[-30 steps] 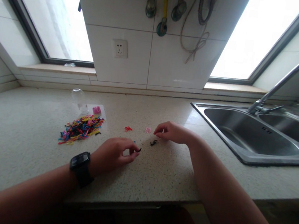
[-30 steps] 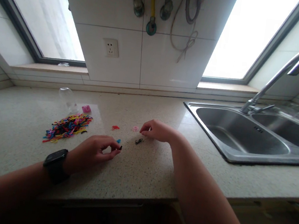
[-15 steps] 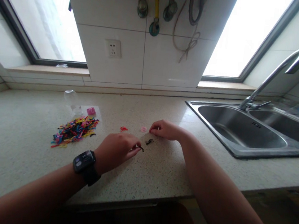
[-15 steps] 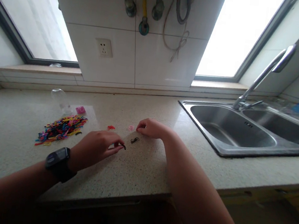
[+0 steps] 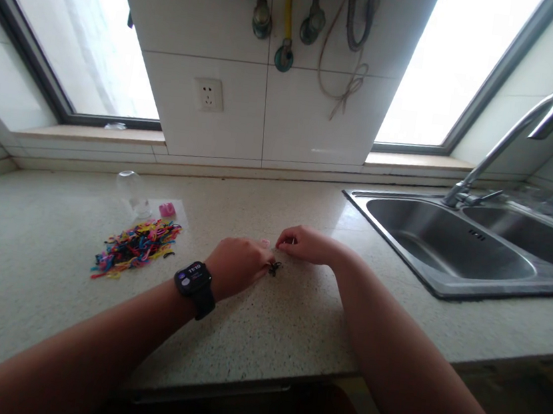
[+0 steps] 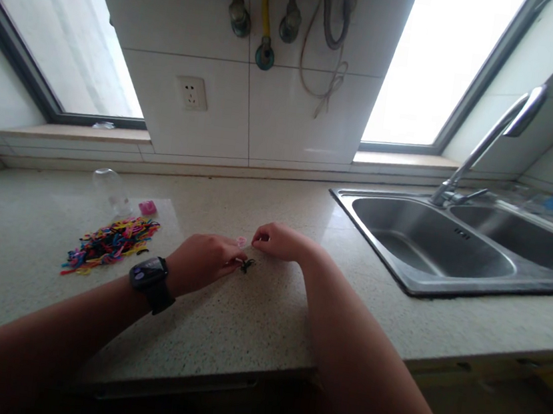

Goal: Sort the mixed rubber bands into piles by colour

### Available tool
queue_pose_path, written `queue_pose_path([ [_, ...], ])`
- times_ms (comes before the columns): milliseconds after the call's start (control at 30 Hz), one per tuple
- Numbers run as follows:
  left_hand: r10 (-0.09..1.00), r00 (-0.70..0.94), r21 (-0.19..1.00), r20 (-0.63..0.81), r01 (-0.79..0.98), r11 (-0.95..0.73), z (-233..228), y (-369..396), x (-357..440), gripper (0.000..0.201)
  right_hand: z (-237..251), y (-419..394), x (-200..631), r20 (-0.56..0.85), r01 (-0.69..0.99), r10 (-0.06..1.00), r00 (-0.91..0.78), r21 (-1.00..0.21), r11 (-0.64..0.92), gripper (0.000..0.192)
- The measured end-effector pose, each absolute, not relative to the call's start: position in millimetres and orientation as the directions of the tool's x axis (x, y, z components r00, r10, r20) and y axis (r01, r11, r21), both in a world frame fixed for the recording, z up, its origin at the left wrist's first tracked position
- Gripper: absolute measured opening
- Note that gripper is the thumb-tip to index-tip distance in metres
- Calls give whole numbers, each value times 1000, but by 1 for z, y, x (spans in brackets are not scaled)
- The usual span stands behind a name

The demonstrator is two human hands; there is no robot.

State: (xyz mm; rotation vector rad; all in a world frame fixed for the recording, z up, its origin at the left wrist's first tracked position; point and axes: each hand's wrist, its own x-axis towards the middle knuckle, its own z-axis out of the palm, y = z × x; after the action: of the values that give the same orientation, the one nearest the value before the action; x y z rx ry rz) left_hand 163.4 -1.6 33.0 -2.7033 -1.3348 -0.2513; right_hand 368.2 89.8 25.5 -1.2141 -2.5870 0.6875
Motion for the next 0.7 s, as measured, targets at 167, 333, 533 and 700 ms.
queue_pose_path([
  [167, 767, 616, -39, 181, 783, -620, 38, -4, 156, 23, 25, 90, 367, -9, 664, 764, -645, -502, 555, 25],
  [333, 765, 604, 27, 223, 781, -624, 44, -22, 132, 26, 24, 91, 368, -4, 667, 763, -647, -488, 563, 25],
  [533, 637, 736, 7, 227, 653, -757, 26, -68, 107, 20, 20, 94, 370, 17, 654, 758, -652, -495, 572, 27],
  [700, 556, 804, -56, 211, 577, -815, 5, -84, 95, 18, 18, 96, 371, 25, 649, 762, -647, -506, 568, 29],
])
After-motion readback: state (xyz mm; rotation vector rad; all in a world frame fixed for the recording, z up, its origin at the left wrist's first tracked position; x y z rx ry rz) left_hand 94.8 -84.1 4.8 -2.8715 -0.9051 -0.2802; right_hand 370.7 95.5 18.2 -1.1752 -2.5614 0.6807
